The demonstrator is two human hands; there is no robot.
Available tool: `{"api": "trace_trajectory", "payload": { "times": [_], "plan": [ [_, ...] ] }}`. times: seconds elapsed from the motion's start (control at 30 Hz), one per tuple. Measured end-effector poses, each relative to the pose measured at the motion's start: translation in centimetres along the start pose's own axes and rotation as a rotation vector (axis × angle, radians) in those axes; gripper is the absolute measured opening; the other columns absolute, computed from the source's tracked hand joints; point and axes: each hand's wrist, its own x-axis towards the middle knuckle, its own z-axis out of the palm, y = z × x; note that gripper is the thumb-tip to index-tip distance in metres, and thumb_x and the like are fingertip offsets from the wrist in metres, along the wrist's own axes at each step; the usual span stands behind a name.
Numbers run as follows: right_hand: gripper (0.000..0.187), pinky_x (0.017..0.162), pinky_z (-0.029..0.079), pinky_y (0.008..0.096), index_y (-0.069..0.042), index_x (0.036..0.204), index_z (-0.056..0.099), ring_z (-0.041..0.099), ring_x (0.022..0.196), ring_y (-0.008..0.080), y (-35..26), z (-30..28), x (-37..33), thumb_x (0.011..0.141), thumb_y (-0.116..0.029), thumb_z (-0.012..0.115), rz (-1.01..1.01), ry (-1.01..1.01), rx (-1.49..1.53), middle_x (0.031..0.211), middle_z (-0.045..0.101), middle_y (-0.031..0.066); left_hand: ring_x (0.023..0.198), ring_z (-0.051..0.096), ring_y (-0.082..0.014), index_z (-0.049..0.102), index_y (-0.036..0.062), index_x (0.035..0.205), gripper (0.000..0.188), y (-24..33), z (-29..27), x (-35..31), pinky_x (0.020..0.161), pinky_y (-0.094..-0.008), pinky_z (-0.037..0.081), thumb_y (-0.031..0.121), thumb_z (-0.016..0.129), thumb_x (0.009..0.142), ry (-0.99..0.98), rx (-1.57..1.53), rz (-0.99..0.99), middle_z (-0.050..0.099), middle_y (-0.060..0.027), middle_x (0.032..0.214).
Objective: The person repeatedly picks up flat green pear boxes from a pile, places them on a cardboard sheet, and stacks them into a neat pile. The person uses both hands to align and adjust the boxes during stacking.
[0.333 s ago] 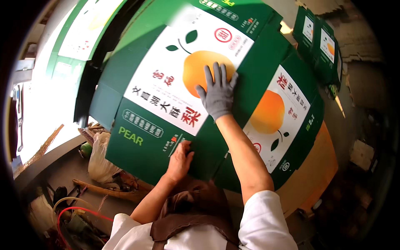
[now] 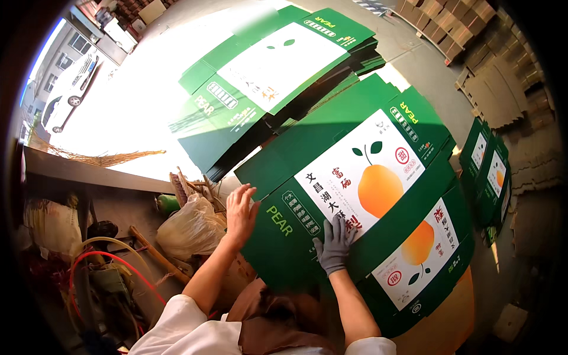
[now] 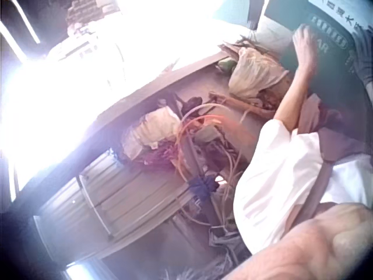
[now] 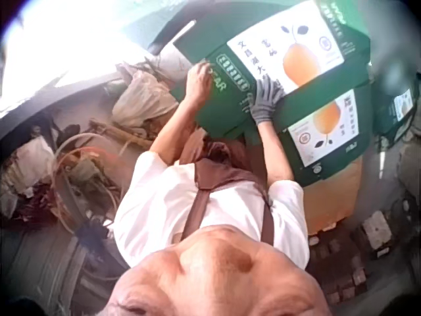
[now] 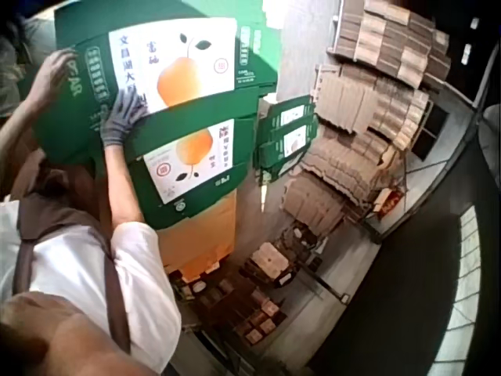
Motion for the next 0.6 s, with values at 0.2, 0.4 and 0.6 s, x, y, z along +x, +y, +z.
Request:
{"api": "trace_trajectory", "payload": {
  "times": [0.2,0.4,0.6],
  "plan": [
    [0.028,0.075,0.052,0.0380,-0.005,0.112,0.062,0.065,0.079,0.0284,-7.3,3.5,15.9,0.093,-0.025,0.060,0.150,0.159,0.771,0.090,0.068,0.0134,0.135,0.039,-0.0317,0.050,0.0106,0.135,0.057,-16.6,-7.0,4.8,0.110,-0.0436,0.033,0.017,0.069,0.082,-0.048,0.360,-0.083,0.044,-0.0129,0.145],
    [0.034,0.040,0.047,0.0287,-0.004,0.093,0.056,0.054,0.047,0.0125,-12.4,3.1,35.6,0.092,-0.038,0.062,0.725,-0.064,1.518,0.070,0.061,0.0059,0.131,0.045,-0.0320,0.051,0.0023,0.132,0.046,-19.7,-7.0,6.2,0.109,-0.0379,0.037,0.008,0.054,0.087,-0.163,0.454,0.097,0.051,-0.0157,0.138],
    [0.023,0.039,0.047,0.0285,-0.004,0.095,0.054,0.053,0.044,0.0135,-10.3,2.3,40.3,0.091,-0.025,0.064,0.785,0.036,1.590,0.068,0.061,0.0075,0.122,0.053,-0.0318,0.056,0.0011,0.124,0.042,-14.6,-9.5,7.5,0.102,-0.0414,0.043,0.007,0.057,0.083,-0.118,0.444,0.277,0.058,-0.0162,0.128]
  ]
}}
